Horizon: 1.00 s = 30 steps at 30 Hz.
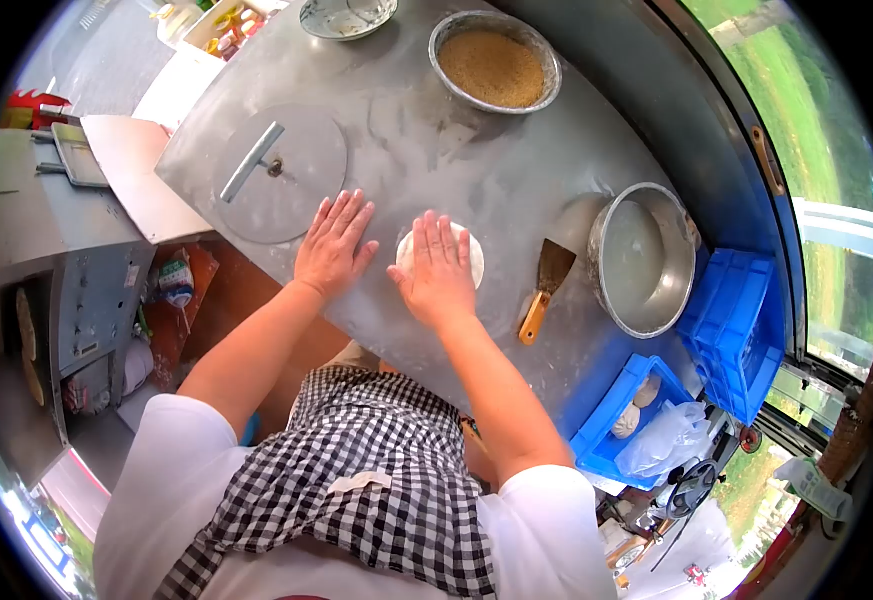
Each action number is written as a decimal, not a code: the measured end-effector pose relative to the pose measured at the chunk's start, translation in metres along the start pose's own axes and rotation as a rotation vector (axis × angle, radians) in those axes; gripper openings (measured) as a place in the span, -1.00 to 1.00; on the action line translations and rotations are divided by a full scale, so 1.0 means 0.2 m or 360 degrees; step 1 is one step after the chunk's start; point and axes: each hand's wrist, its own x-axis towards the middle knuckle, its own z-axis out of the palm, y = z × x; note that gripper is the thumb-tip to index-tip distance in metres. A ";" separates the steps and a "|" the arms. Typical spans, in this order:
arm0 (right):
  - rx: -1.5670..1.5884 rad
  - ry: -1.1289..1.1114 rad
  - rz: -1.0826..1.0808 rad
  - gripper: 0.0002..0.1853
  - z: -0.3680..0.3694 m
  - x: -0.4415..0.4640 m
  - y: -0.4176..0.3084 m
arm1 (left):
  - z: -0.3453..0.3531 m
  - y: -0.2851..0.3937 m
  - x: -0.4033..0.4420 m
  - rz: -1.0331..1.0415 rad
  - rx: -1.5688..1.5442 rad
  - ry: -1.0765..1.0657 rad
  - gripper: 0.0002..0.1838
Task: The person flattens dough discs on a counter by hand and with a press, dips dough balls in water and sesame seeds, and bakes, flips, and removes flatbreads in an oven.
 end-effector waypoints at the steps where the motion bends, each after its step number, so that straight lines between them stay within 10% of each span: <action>1: 0.0013 -0.0030 -0.0010 -0.08 0.00 0.00 -0.01 | 0.00 0.00 0.01 0.0000 -0.0007 0.0008 -0.36; 4: 0.0200 0.0063 0.0007 -0.15 -0.07 0.02 -0.09 | -0.01 0.00 0.01 0.0005 -0.0016 -0.0006 -0.36; 7: 0.1555 -0.0144 0.0138 -0.27 -0.36 -0.03 -0.18 | -0.02 -0.01 0.02 0.0001 -0.0005 -0.0030 -0.36; 11: 0.3320 -0.0240 0.1513 -0.45 -0.16 0.00 0.04 | -0.01 0.00 0.01 -0.0013 -0.0027 -0.0047 -0.36; 12: 0.3585 -0.0325 0.1398 -0.52 -0.19 0.02 0.10 | -0.01 0.01 0.03 -0.0012 -0.0026 -0.0027 -0.36; 19: 0.2935 -0.0608 0.1329 -0.63 -0.33 0.17 0.19 | 0.00 0.01 0.07 -0.0032 0.0005 -0.0049 -0.33; 25: 0.3220 0.0011 0.0609 -0.66 -0.78 0.55 0.48 | -0.03 0.03 0.07 -0.0066 0.0009 -0.0097 -0.34; 30: 0.3208 0.0347 0.0645 -0.66 -0.85 1.07 0.76 | -0.05 0.04 0.07 -0.0098 -0.0002 -0.0094 -0.35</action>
